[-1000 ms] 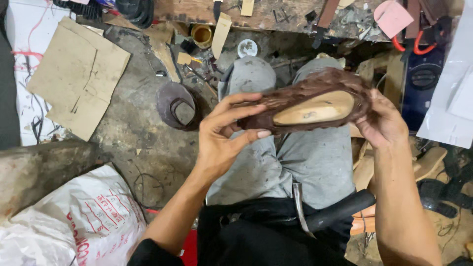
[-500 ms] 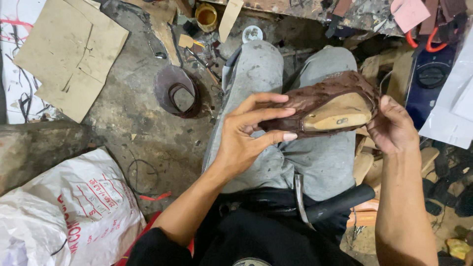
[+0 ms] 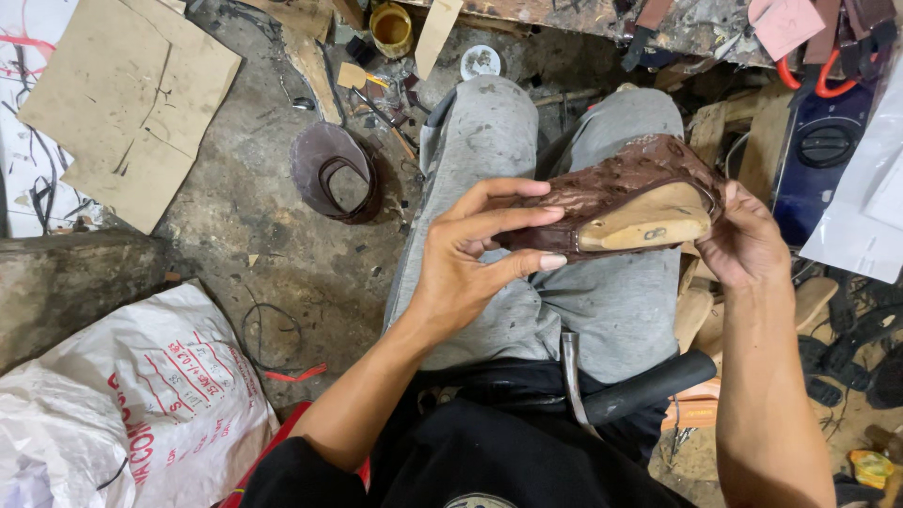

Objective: The person sits and works a brown patterned leather shoe upper over a wooden last with an insole, stretching and tucking the upper edges around the last by hand. They tap and press the leather with a hammer and trim excess material with scissors, then press the fitted upper into place.

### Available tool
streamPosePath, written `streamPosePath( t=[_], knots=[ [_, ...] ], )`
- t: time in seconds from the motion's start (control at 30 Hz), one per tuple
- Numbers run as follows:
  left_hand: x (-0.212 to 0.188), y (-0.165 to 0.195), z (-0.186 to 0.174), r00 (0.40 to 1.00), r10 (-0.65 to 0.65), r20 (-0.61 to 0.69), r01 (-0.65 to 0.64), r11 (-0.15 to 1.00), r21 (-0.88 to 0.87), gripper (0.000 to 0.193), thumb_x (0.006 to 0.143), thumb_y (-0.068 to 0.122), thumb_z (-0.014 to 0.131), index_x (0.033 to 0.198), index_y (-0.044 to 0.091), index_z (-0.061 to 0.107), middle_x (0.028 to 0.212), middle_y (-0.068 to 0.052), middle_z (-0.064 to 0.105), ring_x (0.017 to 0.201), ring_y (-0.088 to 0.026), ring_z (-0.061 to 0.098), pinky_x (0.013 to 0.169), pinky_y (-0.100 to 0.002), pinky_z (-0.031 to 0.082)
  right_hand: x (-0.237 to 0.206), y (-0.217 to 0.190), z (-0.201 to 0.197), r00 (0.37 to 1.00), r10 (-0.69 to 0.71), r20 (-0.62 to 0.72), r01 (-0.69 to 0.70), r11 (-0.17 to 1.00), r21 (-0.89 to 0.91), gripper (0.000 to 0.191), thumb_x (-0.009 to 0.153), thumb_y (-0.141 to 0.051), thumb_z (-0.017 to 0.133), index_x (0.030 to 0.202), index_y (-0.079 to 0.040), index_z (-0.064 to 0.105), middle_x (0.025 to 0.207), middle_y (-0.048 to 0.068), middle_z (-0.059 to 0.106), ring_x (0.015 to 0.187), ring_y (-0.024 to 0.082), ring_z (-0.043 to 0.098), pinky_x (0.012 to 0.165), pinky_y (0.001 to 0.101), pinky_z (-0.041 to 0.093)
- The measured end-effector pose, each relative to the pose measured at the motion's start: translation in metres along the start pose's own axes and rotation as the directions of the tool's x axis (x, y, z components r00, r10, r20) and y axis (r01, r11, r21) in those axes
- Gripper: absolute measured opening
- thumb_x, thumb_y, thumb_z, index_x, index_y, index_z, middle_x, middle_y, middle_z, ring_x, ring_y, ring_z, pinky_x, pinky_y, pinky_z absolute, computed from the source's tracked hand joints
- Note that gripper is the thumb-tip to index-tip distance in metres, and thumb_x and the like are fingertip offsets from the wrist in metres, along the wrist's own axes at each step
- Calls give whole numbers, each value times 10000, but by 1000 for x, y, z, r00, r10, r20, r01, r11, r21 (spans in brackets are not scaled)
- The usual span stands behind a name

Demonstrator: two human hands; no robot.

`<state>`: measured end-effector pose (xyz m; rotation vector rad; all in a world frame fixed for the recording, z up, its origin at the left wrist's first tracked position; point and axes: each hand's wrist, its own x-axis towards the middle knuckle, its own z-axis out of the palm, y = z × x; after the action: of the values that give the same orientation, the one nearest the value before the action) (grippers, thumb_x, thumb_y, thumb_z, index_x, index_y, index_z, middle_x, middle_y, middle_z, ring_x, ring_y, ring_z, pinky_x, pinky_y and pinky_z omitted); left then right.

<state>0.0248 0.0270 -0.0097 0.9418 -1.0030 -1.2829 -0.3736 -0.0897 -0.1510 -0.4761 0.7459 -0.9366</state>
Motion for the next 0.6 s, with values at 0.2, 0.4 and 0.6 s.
streamPosePath(
  t=[0.2, 0.4, 0.6],
  knots=[
    [3, -5, -2, 1000, -8, 9, 8, 1000, 17, 396, 868, 2, 842, 1246, 62, 742, 1437, -91, 596, 1286, -180, 641, 996, -303, 607, 6, 5, -11, 992, 12, -123, -17, 999, -40, 243, 1010, -104, 648, 1218, 17, 678, 1241, 128, 719, 1109, 212, 704, 1023, 373, 563],
    [12, -1, -21, 998, 39, 55, -57, 915, 399, 441, 793, 68, 902, 1210, 95, 761, 1476, -73, 608, 1412, -288, 584, 1168, -421, 501, -2, -6, 4, 993, -74, -87, 68, 995, -68, 49, 1092, -76, 670, 1103, -33, 649, 1202, 132, 723, 1126, 211, 697, 1036, 351, 558],
    [20, -2, -36, 984, 158, 77, -157, 600, 784, 399, 635, 147, 949, 1000, 121, 791, 1526, -59, 533, 1541, -389, 315, 1248, -504, 336, -20, -19, 39, 981, -162, -108, 140, 972, -191, 82, 1094, -79, 689, 1024, -52, 657, 1070, 67, 718, 993, 170, 674, 969, 344, 556]
  ],
)
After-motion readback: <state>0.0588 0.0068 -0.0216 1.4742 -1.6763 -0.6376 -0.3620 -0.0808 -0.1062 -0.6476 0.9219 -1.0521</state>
